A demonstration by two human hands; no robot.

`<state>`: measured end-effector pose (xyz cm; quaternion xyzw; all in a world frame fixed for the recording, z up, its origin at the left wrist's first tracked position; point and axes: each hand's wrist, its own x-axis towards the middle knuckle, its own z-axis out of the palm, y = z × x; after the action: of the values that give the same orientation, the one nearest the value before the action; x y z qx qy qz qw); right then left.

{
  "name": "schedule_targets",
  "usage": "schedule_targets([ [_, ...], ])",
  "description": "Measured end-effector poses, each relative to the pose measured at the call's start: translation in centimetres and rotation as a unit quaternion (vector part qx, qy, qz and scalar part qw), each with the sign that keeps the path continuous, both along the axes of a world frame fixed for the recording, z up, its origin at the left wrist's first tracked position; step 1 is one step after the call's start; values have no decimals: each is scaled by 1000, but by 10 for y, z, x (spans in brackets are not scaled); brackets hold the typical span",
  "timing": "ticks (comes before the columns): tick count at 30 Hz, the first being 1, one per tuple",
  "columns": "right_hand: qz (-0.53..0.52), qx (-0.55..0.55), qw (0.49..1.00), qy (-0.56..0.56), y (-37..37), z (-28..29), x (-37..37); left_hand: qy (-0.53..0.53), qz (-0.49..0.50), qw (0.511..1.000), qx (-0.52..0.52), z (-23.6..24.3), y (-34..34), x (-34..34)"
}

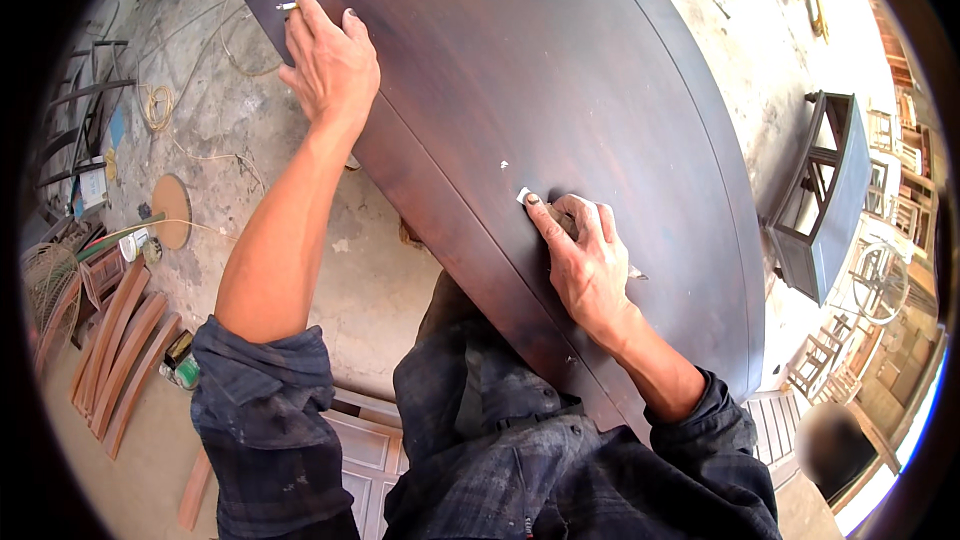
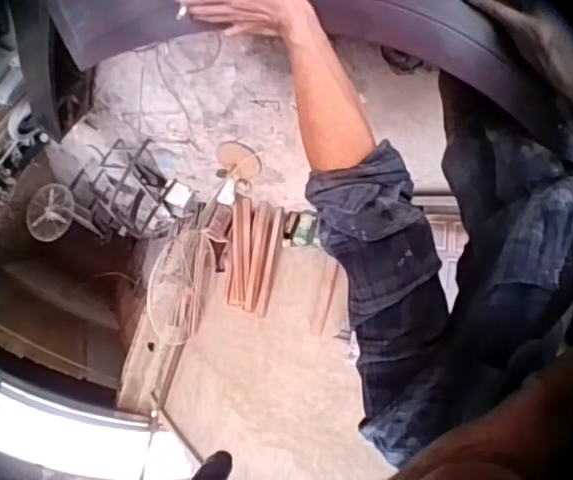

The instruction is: The person applies a white substance from a bottle onto a dark wooden table surface, spreads it with a small tool, and then rubs the area with a cloth. The person works on several small spots along the table's edge and center.

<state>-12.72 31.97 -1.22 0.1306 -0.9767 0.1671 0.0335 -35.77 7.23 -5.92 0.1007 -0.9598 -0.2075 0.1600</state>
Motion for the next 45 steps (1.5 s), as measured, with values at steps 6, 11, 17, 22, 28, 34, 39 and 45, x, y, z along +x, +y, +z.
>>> schedule_targets([
  [6, -1, -9, 1000, -15, 3, 0, 9, -8, 3, 1000, -8, -1, 1, 0],
  [11, -7, -7, 1000, -18, 0, 0, 4, -4, 7, 1000, -8, -2, -2, -2],
  [17, -10, -5, 1000, -9, -1, -3, 2, -4, -2, 1000, 9, 1, 0, 0],
  [22, -3, -9, 1000, -17, 1, 1, 4, -7, 4, 1000, -4, -2, 0, -1],
  [28, -2, -8, 1000, -7, -1, 0, -3, -9, 6, 1000, -2, 0, 0, 1],
  [34, -1, -5, 1000, -15, 0, 3, 2, -6, 1, 1000, 2, -1, 1, -1],
  [39, -7, -13, 1000, -20, -2, 4, 1, -9, 4, 1000, -2, 0, -1, -1],
  [45, 0, -8, 1000, -15, -4, 4, -6, -9, 2, 1000, 3, 1, 0, 1],
])
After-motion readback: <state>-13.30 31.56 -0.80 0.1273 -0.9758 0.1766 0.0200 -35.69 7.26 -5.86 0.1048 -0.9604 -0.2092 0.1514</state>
